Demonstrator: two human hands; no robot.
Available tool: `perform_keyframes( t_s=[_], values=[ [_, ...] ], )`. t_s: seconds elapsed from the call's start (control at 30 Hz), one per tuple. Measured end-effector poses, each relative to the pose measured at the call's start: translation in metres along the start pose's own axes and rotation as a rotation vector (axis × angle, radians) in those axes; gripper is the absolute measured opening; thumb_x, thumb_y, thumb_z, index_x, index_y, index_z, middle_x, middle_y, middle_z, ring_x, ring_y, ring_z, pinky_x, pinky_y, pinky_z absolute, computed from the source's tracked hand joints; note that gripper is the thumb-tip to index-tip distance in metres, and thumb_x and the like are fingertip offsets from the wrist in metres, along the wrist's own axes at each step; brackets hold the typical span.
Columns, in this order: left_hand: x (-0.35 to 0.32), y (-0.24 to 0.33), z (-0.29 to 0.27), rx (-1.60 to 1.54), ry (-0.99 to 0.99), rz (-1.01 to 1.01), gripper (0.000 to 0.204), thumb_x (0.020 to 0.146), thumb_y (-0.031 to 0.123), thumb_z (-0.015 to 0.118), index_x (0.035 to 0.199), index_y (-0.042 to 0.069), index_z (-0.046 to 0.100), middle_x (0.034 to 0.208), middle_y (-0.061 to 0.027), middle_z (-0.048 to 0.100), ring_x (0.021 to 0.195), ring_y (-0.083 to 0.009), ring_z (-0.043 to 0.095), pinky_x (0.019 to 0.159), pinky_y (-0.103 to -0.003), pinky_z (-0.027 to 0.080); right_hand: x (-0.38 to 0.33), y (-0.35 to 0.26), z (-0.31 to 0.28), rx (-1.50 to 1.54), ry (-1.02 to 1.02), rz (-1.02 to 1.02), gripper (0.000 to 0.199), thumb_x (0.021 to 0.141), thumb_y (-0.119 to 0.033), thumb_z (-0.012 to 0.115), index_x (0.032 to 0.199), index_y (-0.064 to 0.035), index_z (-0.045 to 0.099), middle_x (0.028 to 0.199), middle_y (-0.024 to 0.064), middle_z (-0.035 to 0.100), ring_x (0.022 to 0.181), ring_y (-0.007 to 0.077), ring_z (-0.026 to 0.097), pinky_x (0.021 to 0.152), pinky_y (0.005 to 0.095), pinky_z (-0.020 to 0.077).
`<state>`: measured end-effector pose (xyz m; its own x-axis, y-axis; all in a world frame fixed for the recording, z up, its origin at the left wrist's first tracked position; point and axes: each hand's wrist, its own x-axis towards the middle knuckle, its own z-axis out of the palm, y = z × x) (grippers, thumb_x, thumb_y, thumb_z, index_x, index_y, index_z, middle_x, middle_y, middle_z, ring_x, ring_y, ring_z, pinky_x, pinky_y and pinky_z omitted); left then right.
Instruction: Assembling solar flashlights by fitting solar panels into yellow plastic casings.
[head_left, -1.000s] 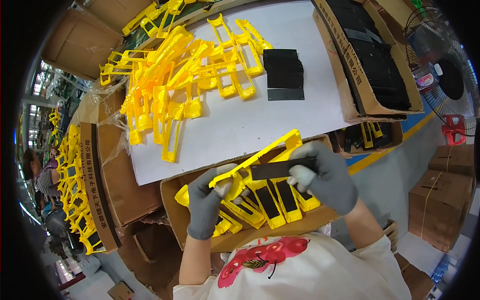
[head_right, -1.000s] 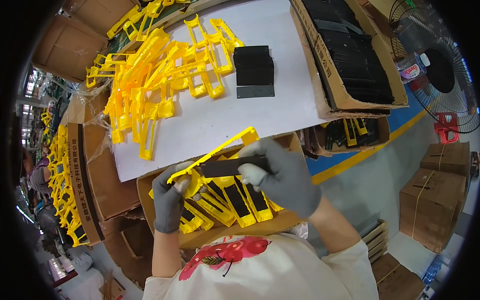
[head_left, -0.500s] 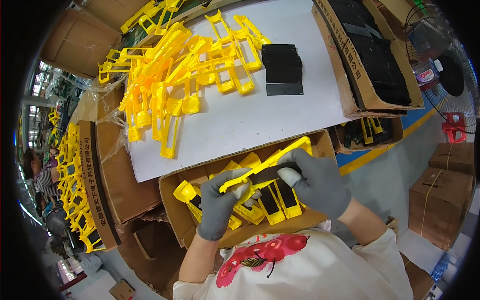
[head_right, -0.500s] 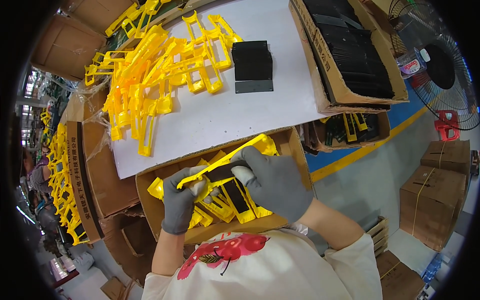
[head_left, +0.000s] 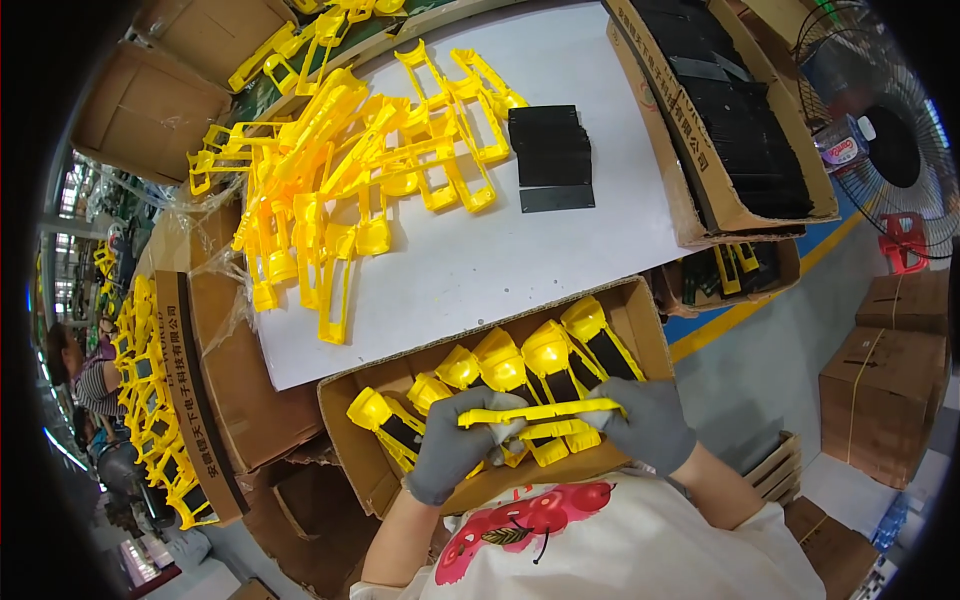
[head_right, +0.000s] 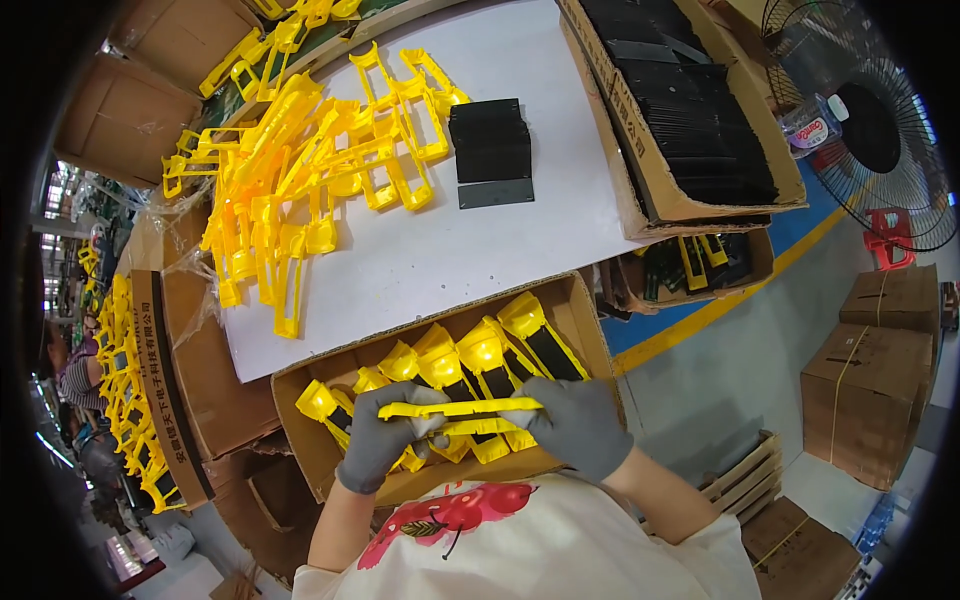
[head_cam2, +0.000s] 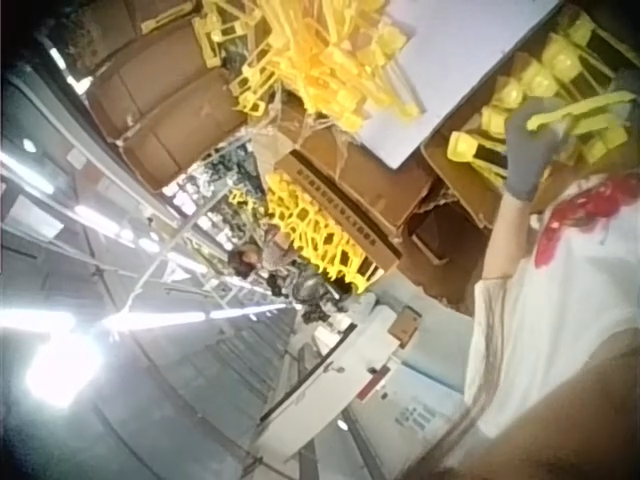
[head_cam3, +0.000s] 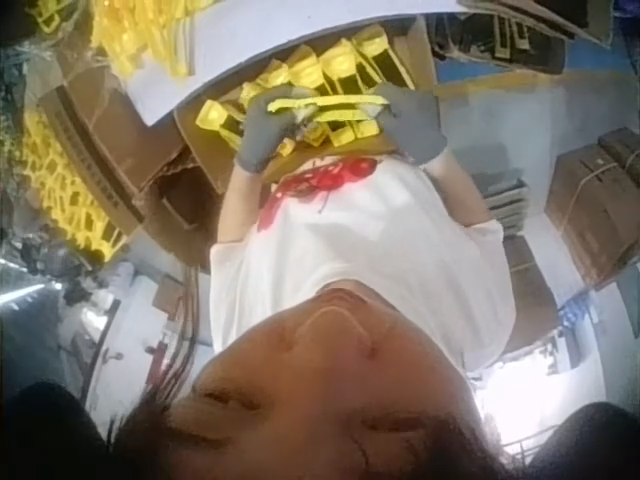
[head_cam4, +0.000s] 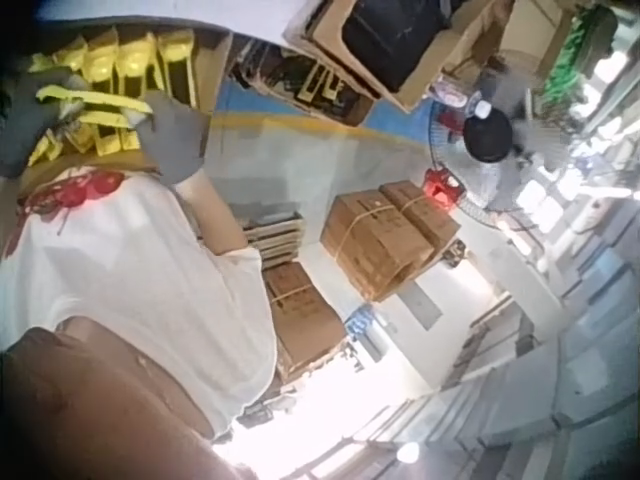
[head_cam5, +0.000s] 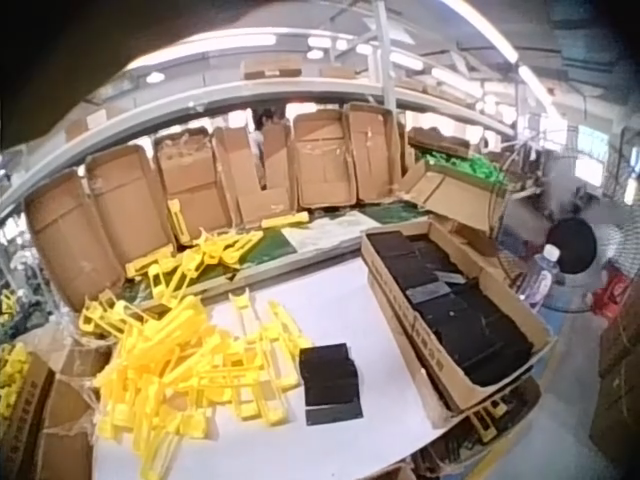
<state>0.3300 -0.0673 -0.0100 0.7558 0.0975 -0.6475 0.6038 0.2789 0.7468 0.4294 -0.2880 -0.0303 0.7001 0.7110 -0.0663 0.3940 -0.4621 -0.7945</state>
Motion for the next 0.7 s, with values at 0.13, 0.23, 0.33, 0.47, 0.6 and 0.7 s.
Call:
perform_keyframes(
  t_s=[0.13, 0.23, 0.33, 0.47, 0.6, 0.7],
  values=[
    [0.008, 0.005, 0.009, 0.16, 0.037, -0.085, 0.016, 0.085, 0.007, 0.069, 0.098, 0.0, 0.065, 0.07, -0.0051, 0.065, 0.056, -0.0064, 0.059, 0.046, -0.02, 0.044, -0.025, 0.008, 0.02, -0.052, 0.063, 0.128, 0.028, 0.084, -0.035, 0.069, 0.084, -0.0083, 0.062, 0.063, 0.0104, 0.06, 0.053, 0.0268, 0.06, 0.049, 0.035, 0.0461],
    [0.011, 0.009, 0.01, 0.245, 0.005, -0.068, 0.015, 0.082, 0.004, 0.07, 0.095, 0.0, 0.062, 0.079, -0.0045, 0.065, 0.059, -0.0089, 0.064, 0.042, -0.018, 0.042, -0.036, 0.016, 0.031, 0.0, 0.031, 0.231, 0.03, 0.083, -0.038, 0.07, 0.082, -0.0087, 0.062, 0.062, 0.0111, 0.06, 0.053, 0.0272, 0.06, 0.048, 0.0355, 0.046],
    [0.015, 0.016, 0.009, 0.281, -0.064, -0.144, 0.016, 0.083, 0.006, 0.07, 0.096, 0.0, 0.062, 0.077, -0.0023, 0.064, 0.057, -0.0075, 0.061, 0.045, -0.019, 0.043, -0.039, 0.021, 0.029, 0.01, 0.012, 0.309, 0.036, 0.081, -0.043, 0.071, 0.085, -0.0088, 0.062, 0.062, 0.0106, 0.06, 0.053, 0.0277, 0.06, 0.051, 0.0365, 0.0474],
    [0.033, 0.026, -0.023, 0.4, -0.271, -0.198, 0.019, 0.085, 0.012, 0.068, 0.099, 0.002, 0.061, 0.076, -0.0022, 0.062, 0.057, -0.007, 0.058, 0.052, -0.021, 0.046, -0.021, -0.001, -0.011, -0.072, -0.286, 0.303, 0.058, 0.074, -0.055, 0.072, 0.109, -0.0111, 0.059, 0.067, 0.0098, 0.063, 0.06, 0.0259, 0.063, 0.057, 0.0372, 0.0481],
    [0.031, 0.043, -0.024, 0.805, -0.236, -0.121, 0.027, 0.082, 0.017, 0.07, 0.103, 0.004, 0.06, 0.077, -0.0082, 0.064, 0.059, -0.0116, 0.062, 0.054, -0.027, 0.049, 0.011, -0.009, -0.037, -0.143, -0.207, 0.239, 0.059, 0.073, -0.051, 0.075, 0.112, -0.0097, 0.059, 0.061, 0.0066, 0.058, 0.055, 0.0218, 0.06, 0.054, 0.0322, 0.0453],
    [0.023, 0.058, -0.026, 1.245, 0.135, 0.405, 0.039, 0.074, 0.023, 0.078, 0.105, 0.006, 0.062, 0.082, -0.0124, 0.067, 0.07, -0.0238, 0.066, 0.065, -0.032, 0.051, 0.036, -0.013, -0.05, -0.088, -0.084, 0.319, 0.049, 0.074, -0.045, 0.076, 0.107, -0.0103, 0.064, 0.057, 0.0039, 0.055, 0.053, 0.0185, 0.056, 0.053, 0.0304, 0.0435]
  ],
)
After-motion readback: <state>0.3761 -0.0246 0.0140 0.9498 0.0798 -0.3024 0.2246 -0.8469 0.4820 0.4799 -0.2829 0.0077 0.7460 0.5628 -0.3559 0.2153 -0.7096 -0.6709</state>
